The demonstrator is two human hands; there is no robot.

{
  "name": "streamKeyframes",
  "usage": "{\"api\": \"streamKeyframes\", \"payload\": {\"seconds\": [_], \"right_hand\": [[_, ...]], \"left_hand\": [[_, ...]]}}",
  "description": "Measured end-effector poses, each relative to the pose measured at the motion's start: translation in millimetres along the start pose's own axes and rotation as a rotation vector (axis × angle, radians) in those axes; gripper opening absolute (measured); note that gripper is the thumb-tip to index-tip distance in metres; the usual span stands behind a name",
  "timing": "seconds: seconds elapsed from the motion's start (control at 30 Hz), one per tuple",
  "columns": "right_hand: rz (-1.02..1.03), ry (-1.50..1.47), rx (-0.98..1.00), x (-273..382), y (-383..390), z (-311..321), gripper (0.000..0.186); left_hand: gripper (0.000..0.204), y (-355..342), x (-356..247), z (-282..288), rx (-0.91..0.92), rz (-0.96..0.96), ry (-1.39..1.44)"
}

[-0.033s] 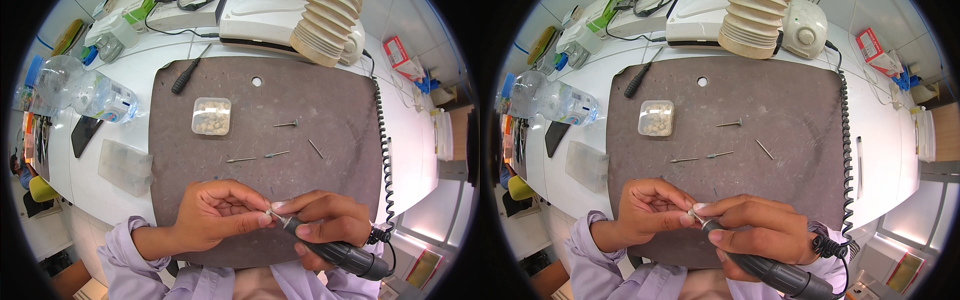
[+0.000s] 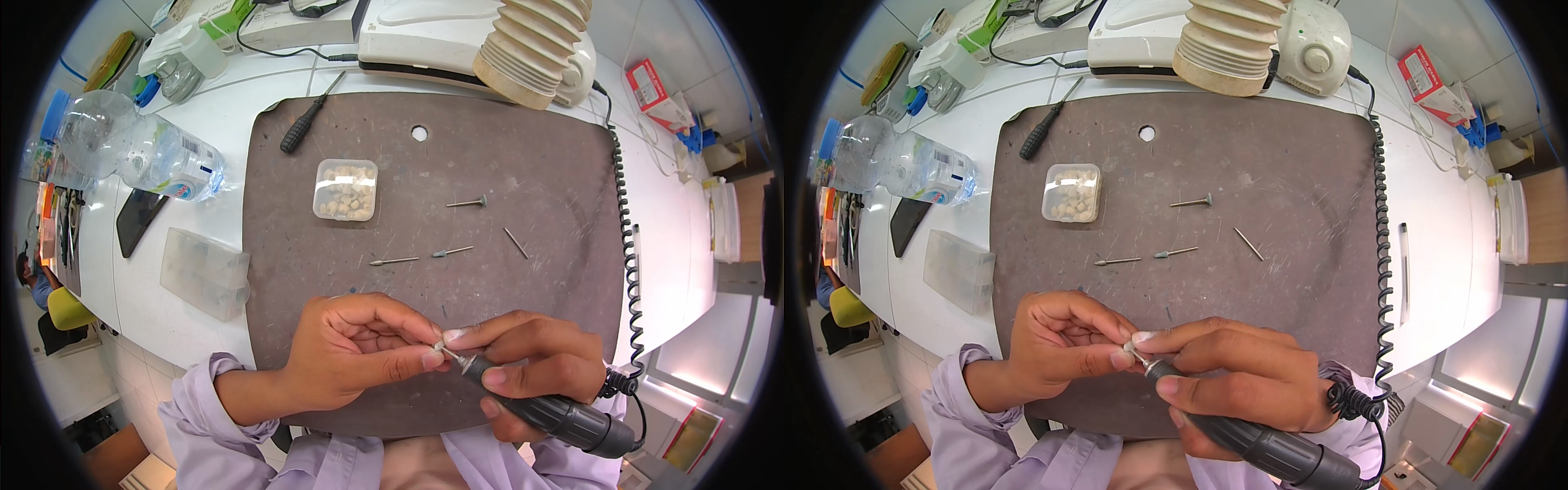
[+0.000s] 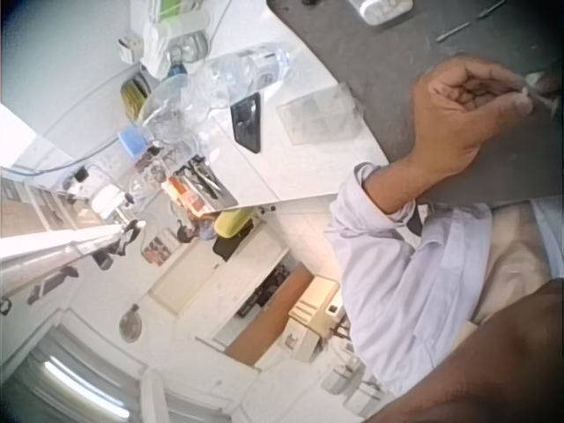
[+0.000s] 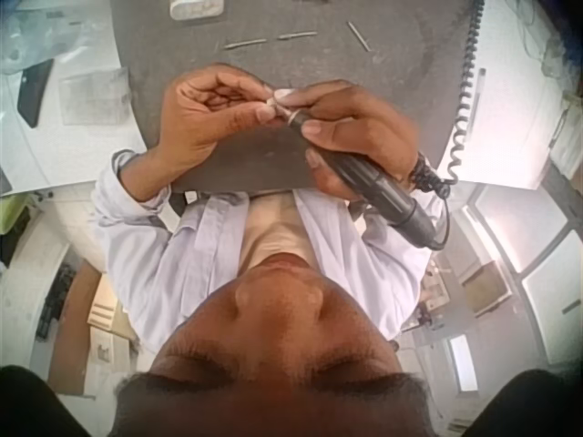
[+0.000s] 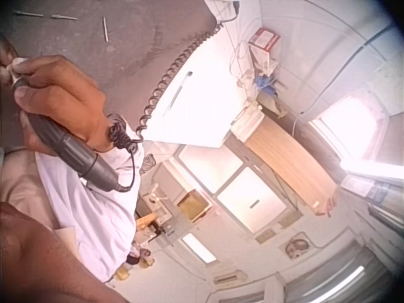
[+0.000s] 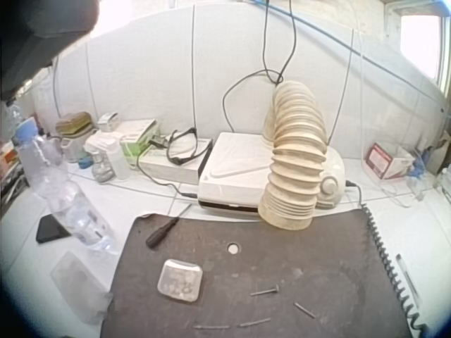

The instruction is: The person uses a rotary tool to polish the surface of a small dental crown, holding the crown between their fingers and moving the rotating tip across its various sides.

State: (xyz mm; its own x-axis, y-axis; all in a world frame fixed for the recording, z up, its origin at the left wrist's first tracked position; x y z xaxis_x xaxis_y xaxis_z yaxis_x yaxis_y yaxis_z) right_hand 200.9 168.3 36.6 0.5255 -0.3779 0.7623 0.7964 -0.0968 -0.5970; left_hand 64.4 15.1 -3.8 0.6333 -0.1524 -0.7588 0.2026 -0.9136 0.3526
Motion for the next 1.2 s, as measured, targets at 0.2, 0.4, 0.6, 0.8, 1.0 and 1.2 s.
{"api": "streamKeyframes", "payload": {"seconds": [0.2,0.4,0.6,0.8,1.0,1.2], "right_hand": [[0.002,0.002,-0.014,-1.0,0.9,-0.4,0.026],[0.004,0.004,-0.012,-0.5,0.3,-0.3,0.026],[-0.007,0.003,-0.009,-0.4,1.6,0.2,0.027],[-0.010,-0.006,0.000,-0.2,0.2,0.0,0.027],[0.002,0.001,-0.003,-0.2,0.1,-0.1,0.027],[0.005,-0.002,0.006,0.1,-1.1,0.1,0.027]], "left_hand": [[0.015,-0.7,0.0,-0.1,0.005,-0.004,0.005],[0.015,-0.2,0.3,0.3,0.003,-0.002,0.008],[0.015,-1.0,1.0,0.1,0.000,0.002,0.014],[0.015,-0.3,-0.1,0.2,-0.001,0.005,-0.004],[0.016,-0.6,-0.2,0.0,-0.004,0.013,-0.002],[0.017,-0.9,1.2,1.0,0.023,0.011,0.030]]}}
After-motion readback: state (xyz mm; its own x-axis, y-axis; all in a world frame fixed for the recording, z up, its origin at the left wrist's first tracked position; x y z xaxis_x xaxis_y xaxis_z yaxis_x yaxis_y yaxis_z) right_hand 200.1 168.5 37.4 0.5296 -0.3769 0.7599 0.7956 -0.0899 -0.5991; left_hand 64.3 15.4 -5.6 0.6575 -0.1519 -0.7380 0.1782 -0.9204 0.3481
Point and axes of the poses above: each hand's wrist, its own y-axis away from the middle knuckle, its own z-axis out of the back of the hand, x = y × z, the point moved 3 cm from there along -y, towards the middle knuckle, and after that the axes turned 9 degrees about z, right-handed, at the moved point
